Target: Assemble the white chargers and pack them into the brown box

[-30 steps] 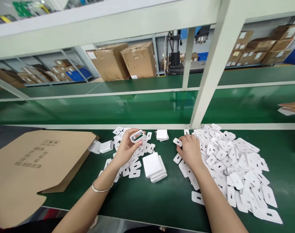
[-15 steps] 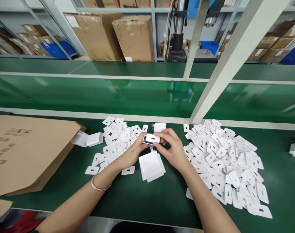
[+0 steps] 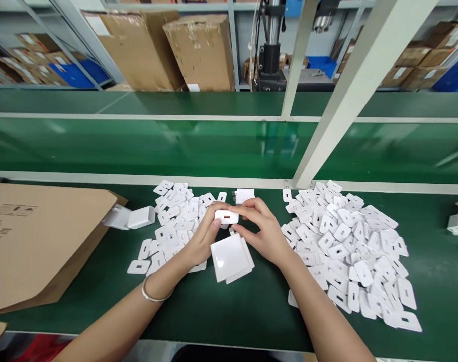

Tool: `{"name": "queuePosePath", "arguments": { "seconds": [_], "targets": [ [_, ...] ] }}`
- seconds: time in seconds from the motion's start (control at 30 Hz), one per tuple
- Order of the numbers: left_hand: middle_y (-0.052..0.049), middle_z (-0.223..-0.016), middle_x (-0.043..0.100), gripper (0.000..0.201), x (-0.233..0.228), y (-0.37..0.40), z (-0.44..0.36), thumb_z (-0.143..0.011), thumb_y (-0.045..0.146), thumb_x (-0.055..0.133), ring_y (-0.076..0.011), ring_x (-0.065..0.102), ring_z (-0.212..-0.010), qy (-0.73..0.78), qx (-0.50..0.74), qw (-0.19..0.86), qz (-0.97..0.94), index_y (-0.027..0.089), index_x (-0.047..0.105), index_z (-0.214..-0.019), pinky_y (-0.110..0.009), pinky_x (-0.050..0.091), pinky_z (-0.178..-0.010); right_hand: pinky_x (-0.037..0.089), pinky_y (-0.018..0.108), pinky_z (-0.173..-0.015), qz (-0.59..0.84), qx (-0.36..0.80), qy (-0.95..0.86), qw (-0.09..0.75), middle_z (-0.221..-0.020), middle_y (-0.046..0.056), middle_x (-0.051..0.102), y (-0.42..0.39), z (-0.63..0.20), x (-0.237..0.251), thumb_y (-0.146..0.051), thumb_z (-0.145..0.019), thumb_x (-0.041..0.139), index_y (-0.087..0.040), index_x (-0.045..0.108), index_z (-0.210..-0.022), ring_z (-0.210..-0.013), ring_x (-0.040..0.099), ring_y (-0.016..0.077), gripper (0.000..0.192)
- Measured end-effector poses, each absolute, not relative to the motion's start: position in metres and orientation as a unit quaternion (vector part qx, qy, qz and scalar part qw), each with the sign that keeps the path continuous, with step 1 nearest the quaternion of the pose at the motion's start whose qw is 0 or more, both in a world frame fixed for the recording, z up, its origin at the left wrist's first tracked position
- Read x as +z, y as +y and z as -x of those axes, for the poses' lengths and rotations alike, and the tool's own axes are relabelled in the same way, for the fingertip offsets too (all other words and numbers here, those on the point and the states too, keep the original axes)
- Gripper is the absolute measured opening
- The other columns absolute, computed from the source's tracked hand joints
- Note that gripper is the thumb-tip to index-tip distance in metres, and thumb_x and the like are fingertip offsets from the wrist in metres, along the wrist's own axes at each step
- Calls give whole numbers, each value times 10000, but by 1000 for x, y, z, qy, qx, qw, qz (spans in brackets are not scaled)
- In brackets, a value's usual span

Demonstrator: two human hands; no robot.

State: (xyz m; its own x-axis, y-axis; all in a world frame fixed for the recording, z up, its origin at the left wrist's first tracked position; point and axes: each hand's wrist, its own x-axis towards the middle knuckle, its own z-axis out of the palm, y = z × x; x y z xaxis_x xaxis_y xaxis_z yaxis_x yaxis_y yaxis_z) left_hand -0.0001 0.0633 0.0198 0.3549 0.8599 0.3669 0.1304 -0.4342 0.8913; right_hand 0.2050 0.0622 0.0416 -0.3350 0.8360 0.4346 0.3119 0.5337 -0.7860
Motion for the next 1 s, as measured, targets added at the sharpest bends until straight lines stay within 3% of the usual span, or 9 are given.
{"name": "queuePosePath", "arguments": {
  "seconds": [0.13,0.27,0.63,0.8,1.0],
  "targets": [
    [-105,-1264,531,326,18,64,0,-1135,423,317,-239,519,-1206,308,494,346,-736,243,498,-1338,-426,437,-1063,593,406,-946,383,388,-704,454,-1192,62,596,63,-204,39,-364,-1042,636,-349,655,-1391,-983,657,197,349],
    [-121,-1327,519,316,17,63,-1,-1134,404,328,-249,506,-1276,298,495,315,-753,251,478,-1366,-461,434,-1107,545,448,-1052,394,468,-661,434,-1268,84,652,66,-202,39,-510,-1042,603,-297,661,-1358,-1160,647,245,386],
    [-132,-1401,432,340,16,63,1,-1133,403,320,-255,453,-1385,332,468,261,-777,277,455,-1419,-480,444,-1163,497,474,-1110,436,523,-613,401,-1372,75,683,67,-197,37,-578,-978,656,-292,673,-1340,-1251,636,275,462],
    [-131,-1353,485,324,16,65,-1,-1133,404,323,-257,500,-1332,344,465,252,-776,257,487,-1371,-467,465,-1126,555,405,-971,412,440,-660,448,-1295,73,646,67,-200,38,-439,-992,683,-338,685,-1363,-1144,636,239,384],
    [-90,-1156,601,291,18,68,-2,-1120,449,394,-238,594,-1099,397,442,255,-763,232,556,-1226,-395,507,-948,548,335,-756,391,403,-674,480,-1110,62,682,70,-199,39,-324,-971,711,-281,787,-1101,-940,655,205,157]
  ]
}}
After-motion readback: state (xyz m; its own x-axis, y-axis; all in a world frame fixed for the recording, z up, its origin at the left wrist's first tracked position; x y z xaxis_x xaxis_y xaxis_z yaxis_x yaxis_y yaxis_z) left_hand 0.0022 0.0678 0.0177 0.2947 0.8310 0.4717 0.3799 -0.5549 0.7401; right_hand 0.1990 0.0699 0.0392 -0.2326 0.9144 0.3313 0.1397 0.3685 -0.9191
